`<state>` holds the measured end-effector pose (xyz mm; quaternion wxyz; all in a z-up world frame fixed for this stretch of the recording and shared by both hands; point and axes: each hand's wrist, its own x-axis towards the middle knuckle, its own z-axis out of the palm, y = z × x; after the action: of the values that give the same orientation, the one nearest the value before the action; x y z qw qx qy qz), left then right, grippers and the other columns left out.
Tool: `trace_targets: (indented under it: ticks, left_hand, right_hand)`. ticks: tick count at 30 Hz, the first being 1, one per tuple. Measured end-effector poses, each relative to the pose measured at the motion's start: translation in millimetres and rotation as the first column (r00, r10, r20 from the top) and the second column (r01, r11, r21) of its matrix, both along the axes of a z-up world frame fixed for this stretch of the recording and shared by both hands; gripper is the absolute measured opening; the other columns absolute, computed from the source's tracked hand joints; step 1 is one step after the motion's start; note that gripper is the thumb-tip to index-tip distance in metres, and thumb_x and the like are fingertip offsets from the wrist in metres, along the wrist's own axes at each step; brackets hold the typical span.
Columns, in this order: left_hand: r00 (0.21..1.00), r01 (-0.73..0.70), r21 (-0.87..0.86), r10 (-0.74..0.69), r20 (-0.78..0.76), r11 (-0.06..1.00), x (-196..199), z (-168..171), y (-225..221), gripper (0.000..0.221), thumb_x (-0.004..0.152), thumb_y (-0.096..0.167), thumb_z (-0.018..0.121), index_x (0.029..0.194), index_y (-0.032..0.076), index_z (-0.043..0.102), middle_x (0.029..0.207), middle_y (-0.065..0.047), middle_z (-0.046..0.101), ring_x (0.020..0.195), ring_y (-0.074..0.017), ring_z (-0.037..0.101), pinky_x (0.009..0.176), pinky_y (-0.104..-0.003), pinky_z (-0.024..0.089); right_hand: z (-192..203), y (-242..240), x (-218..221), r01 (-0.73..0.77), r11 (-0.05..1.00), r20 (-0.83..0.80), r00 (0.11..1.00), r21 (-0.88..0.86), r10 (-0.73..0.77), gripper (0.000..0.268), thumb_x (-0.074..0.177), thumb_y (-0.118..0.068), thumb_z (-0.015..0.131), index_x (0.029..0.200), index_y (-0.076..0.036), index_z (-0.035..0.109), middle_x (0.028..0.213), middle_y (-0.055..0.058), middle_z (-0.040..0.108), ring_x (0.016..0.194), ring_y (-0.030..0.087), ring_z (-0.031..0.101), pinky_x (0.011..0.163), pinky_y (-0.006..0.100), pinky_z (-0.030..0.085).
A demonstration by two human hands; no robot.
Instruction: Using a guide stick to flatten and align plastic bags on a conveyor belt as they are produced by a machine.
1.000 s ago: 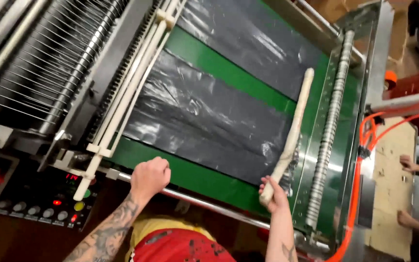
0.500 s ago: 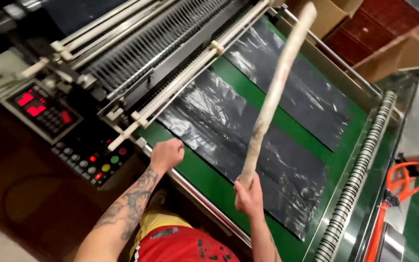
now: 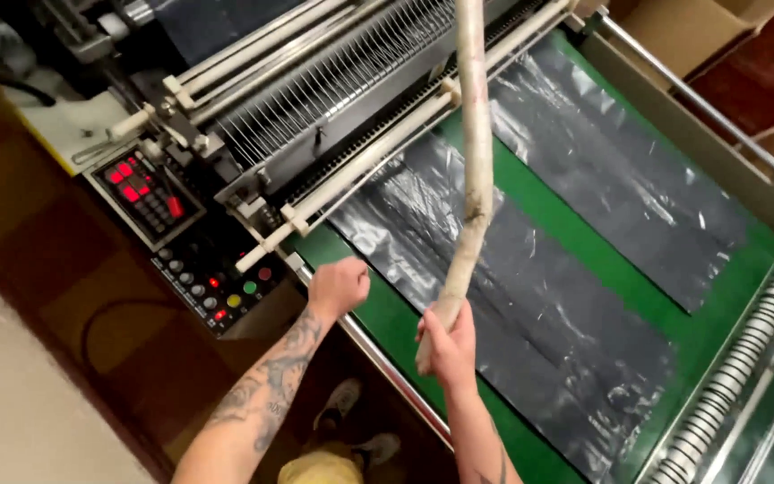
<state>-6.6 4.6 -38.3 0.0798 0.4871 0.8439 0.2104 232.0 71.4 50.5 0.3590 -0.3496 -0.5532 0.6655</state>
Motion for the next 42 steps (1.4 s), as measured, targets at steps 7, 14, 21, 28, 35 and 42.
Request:
trace_targets:
  ticks: [7, 14, 21, 28, 35, 42]
  left_hand:
    - [0.984, 0.121, 0.104, -0.133, 0.12, 0.987, 8.5, 50.1, -13.0, 0.026, 0.089, 0.019, 0.05, 0.064, 0.014, 0.051, 0.059, -0.001, 0.048, 0.045, -0.0224, 0.049, 0.037, -0.036, 0.036]
    - [0.979, 0.201, 0.196, -0.2, -0.023, 0.96, 0.1, 38.5, -6.4, 0.022, 0.086, 0.022, 0.052, 0.068, 0.013, 0.061, 0.067, -0.004, 0.06, 0.054, -0.0329, 0.063, 0.043, -0.047, 0.048]
    - [0.967, 0.243, 0.085, -0.247, 0.052, 0.966, 5.3, 45.0, -14.9, 0.03, 0.094, 0.021, 0.05, 0.065, 0.015, 0.05, 0.063, -0.001, 0.05, 0.048, -0.0215, 0.054, 0.039, -0.034, 0.041]
    - [0.971, 0.176, 0.175, -0.2, 0.132, 0.969, 1.1, 44.9, -13.0, 0.03, 0.092, 0.016, 0.045, 0.065, 0.015, 0.059, 0.061, 0.002, 0.057, 0.045, -0.0134, 0.058, 0.033, -0.024, 0.045]
    - [0.981, 0.119, 0.223, -0.149, 0.121, 0.968, 4.8, 12.4, -4.3, 0.027, 0.089, 0.026, 0.045, 0.071, 0.01, 0.057, 0.075, -0.005, 0.062, 0.058, -0.0356, 0.063, 0.04, -0.049, 0.046]
    - [0.971, 0.231, 0.193, -0.238, 0.013, 0.954, 5.0, 17.9, -7.2, 0.027, 0.087, 0.021, 0.045, 0.067, 0.014, 0.062, 0.068, 0.0, 0.061, 0.052, -0.0208, 0.061, 0.034, -0.037, 0.044]
  right_hand:
    - [-8.1, -45.3, 68.6, -0.043, 0.971, 0.651, 0.749, 0.233, -0.123, 0.059, 0.081, -0.029, 0.076, 0.133, -0.009, 0.055, 0.114, 0.009, 0.071, 0.101, 0.024, 0.068, 0.091, 0.037, 0.051]
    - [11.2, -134.6, 92.0, 0.195, 0.945, 0.616, 0.72, 0.262, -0.319, 0.041, 0.075, -0.026, 0.08, 0.11, -0.009, 0.069, 0.103, 0.011, 0.073, 0.093, 0.023, 0.072, 0.091, 0.033, 0.052]
    - [40.2, -101.7, 96.4, 0.229, 0.845, 0.53, 0.692, 0.483, -0.49, 0.076, 0.074, -0.021, 0.079, 0.143, -0.003, 0.051, 0.117, 0.013, 0.069, 0.103, 0.02, 0.065, 0.094, 0.033, 0.049]
    - [48.3, -39.4, 79.8, -0.515, 0.786, 0.832, 0.555, 0.341, 0.003, 0.082, 0.086, -0.018, 0.067, 0.158, -0.01, 0.029, 0.162, 0.012, 0.041, 0.147, 0.028, 0.041, 0.117, 0.038, 0.033]
    - [70.1, -62.5, 46.9, -0.246, 0.918, 0.835, 0.532, 0.311, -0.14, 0.083, 0.078, -0.033, 0.071, 0.155, -0.024, 0.041, 0.136, 0.008, 0.067, 0.117, 0.03, 0.067, 0.099, 0.04, 0.047]
    - [103.8, -80.8, 12.9, 0.152, 0.918, 0.449, 0.835, 0.366, -0.317, 0.081, 0.08, -0.006, 0.066, 0.158, -0.003, 0.04, 0.097, 0.02, 0.058, 0.064, 0.022, 0.054, 0.057, 0.034, 0.048]
